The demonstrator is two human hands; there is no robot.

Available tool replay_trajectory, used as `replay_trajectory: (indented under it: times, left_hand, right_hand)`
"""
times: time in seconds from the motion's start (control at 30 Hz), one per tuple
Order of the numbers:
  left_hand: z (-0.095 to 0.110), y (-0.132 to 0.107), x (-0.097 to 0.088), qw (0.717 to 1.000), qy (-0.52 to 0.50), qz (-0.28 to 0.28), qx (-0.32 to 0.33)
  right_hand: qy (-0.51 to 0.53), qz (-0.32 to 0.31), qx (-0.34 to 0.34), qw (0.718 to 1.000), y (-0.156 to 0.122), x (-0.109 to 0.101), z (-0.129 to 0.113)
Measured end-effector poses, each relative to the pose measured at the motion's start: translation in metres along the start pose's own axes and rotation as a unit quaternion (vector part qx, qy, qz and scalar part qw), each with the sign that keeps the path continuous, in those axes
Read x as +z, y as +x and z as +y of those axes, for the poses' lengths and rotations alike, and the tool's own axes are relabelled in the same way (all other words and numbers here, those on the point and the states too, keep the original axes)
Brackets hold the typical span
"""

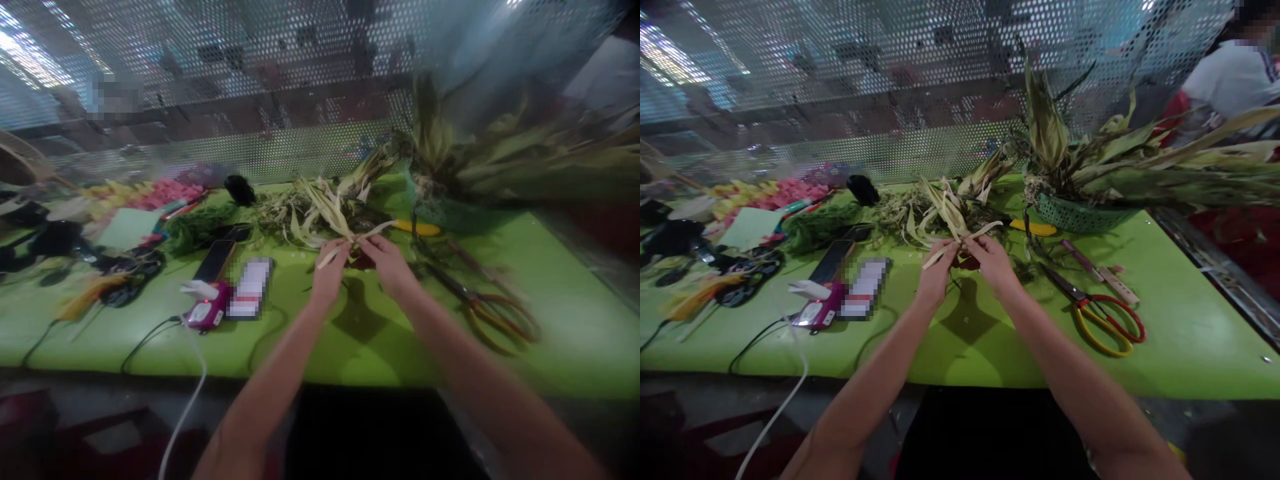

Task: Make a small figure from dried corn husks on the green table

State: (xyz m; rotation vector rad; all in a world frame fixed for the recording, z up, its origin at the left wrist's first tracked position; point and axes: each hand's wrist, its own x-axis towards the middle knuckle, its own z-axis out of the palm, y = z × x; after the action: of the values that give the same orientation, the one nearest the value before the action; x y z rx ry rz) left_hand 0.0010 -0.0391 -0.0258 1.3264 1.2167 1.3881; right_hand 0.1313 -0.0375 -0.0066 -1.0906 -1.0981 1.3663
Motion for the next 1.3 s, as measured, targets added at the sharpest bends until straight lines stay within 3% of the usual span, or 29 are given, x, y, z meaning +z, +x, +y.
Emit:
replay_trajectory:
  times: [0.2, 0.53, 0.83, 1.03, 1.2, 1.3]
  left_hand:
    - [0.004, -0.005, 0.006, 0.998, -0.056, -0.003, -0.041]
    - [0.011, -0.003, 0.003, 0.967, -0.232, -0.028, -0.106]
    - [0.004, 0.006, -0.009, 0.994, -0.083, -0.069, -0.012]
    - [0.002, 0.005, -0.010, 0.994, -0.047, -0.092, -0.044]
    - [0.004, 0.007, -0.013, 0.994, 0.041, -0.104, 0.007]
    - [0.003, 0.007, -0.010, 0.994, 0.023, -0.103, 0.015]
  right_hand:
    - [-0.027, 0.077, -0.087, 0.993, 0.000, 0.002, -0.002]
    - [-0.032, 0.054, -0.085, 0.994, 0.001, -0.002, 0.000]
    - [-0.026, -0.037, -0.021, 0.999, 0.005, -0.009, -0.004]
    - [-0.093, -0.011, -0.047, 0.995, 0.010, -0.015, -0.003]
    - [-0.117, 0.035, -0.042, 0.992, 0.009, -0.013, -0.006]
    - [-0.103, 0.054, -0.044, 0.992, 0.009, -0.010, -0.004]
